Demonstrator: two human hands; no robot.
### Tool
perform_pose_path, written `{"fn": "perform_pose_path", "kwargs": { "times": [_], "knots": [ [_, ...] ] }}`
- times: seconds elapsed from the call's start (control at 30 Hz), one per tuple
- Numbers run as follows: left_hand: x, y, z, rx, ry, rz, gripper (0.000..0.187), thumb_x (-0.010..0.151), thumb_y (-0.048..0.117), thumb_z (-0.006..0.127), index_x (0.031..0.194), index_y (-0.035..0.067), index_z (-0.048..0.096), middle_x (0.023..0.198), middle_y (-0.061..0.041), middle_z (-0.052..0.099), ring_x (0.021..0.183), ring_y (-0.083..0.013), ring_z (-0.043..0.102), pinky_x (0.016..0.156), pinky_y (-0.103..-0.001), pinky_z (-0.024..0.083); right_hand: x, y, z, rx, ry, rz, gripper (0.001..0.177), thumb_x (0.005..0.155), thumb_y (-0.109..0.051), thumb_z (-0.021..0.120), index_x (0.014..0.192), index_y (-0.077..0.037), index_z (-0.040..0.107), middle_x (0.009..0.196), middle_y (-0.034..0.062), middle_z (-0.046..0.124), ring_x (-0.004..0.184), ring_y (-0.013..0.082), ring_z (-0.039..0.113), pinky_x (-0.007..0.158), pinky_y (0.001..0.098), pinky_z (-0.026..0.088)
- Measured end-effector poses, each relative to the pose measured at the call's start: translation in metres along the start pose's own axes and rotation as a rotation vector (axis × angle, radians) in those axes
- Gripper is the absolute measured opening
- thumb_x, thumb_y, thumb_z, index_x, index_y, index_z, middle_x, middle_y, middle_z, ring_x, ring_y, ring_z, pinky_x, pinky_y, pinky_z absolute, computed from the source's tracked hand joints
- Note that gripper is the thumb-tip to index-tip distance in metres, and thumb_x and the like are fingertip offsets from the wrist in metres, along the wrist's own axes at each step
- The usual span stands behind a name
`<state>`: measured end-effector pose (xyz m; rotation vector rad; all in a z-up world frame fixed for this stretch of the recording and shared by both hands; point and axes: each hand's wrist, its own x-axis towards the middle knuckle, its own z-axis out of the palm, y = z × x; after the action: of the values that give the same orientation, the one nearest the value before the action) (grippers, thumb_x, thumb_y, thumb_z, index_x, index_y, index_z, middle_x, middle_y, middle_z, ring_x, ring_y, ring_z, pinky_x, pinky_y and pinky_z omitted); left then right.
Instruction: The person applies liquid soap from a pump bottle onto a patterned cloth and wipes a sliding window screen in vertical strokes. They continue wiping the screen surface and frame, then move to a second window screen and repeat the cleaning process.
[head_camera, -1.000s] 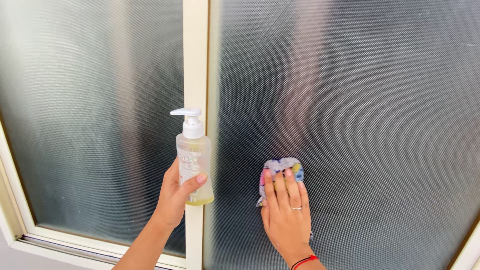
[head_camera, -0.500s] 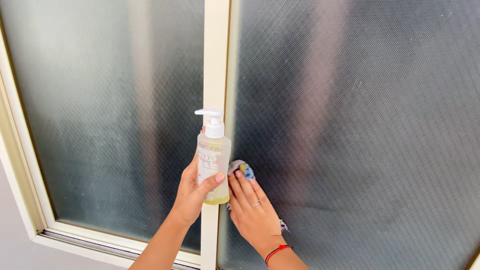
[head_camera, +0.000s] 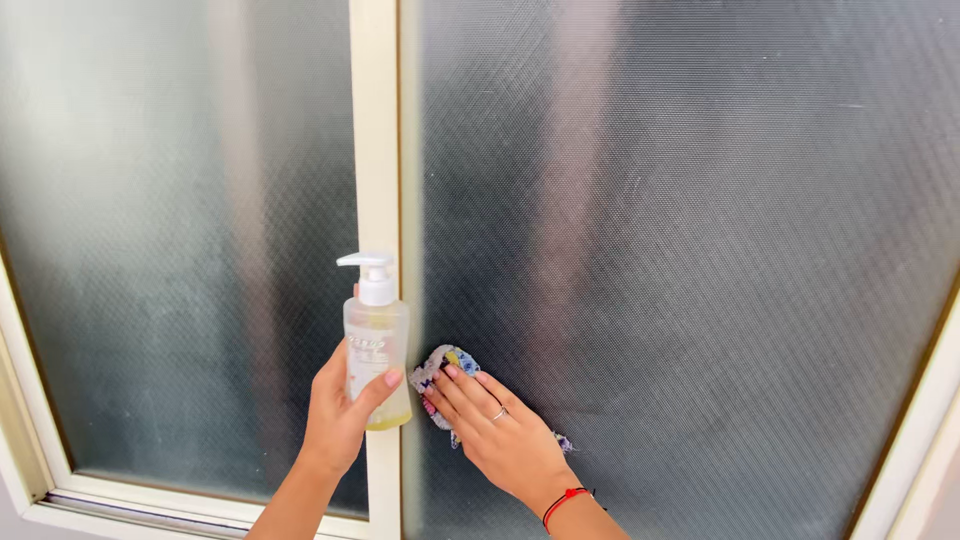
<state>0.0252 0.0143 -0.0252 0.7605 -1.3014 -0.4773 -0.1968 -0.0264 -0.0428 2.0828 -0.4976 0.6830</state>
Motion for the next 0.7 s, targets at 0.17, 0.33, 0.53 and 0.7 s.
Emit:
{"fn": "perform_pose_path", "kwargs": {
  "times": [0.17,0.33,0.53,0.7],
  "knots": [
    [-0.013,-0.027,-0.004,0.015,0.107,-0.035,0.042,0.089,0.017,0.073,0.125,-0.001,0.064,0.107,-0.006,0.071,0.096,-0.0127,0.063,0.086,-0.031,0.05,-0.022,0.01,0.002,-0.071,0.007,0.035,0.063,0.092,-0.027,0.059,0.152,-0.015,0.049,0.158,0.0012,0.045,0.149,0.0176,0.033,0.121,0.0372,0.025],
    [-0.028,-0.045,-0.002,0.023,0.158,-0.065,0.043,0.088,0.02,0.071,0.126,0.001,0.064,0.106,-0.006,0.072,0.096,-0.0128,0.065,0.087,-0.03,0.05,-0.05,0.026,0.002,-0.052,0.009,0.091,0.064,0.089,-0.028,0.063,0.151,-0.015,0.049,0.157,0.0015,0.046,0.148,0.019,0.035,0.12,0.0381,0.026],
    [-0.035,-0.055,0.008,-0.041,0.211,-0.039,0.044,0.09,0.018,0.07,0.129,-0.001,0.061,0.112,-0.007,0.07,0.1,-0.0145,0.065,0.09,-0.031,0.05,-0.08,0.045,-0.003,-0.068,0.004,0.149,0.068,0.088,-0.029,0.064,0.152,-0.015,0.048,0.156,0.0008,0.046,0.147,0.0199,0.036,0.12,0.0393,0.026],
    [-0.036,-0.056,0.009,0.002,0.231,-0.045,0.044,0.091,0.017,0.069,0.131,-0.001,0.061,0.113,-0.007,0.07,0.101,-0.0137,0.064,0.091,-0.03,0.049,-0.107,0.062,-0.008,-0.081,0.013,0.209,0.068,0.089,-0.03,0.062,0.153,-0.016,0.045,0.156,0.0034,0.046,0.146,0.0207,0.036,0.118,0.0404,0.027]
  ]
}}
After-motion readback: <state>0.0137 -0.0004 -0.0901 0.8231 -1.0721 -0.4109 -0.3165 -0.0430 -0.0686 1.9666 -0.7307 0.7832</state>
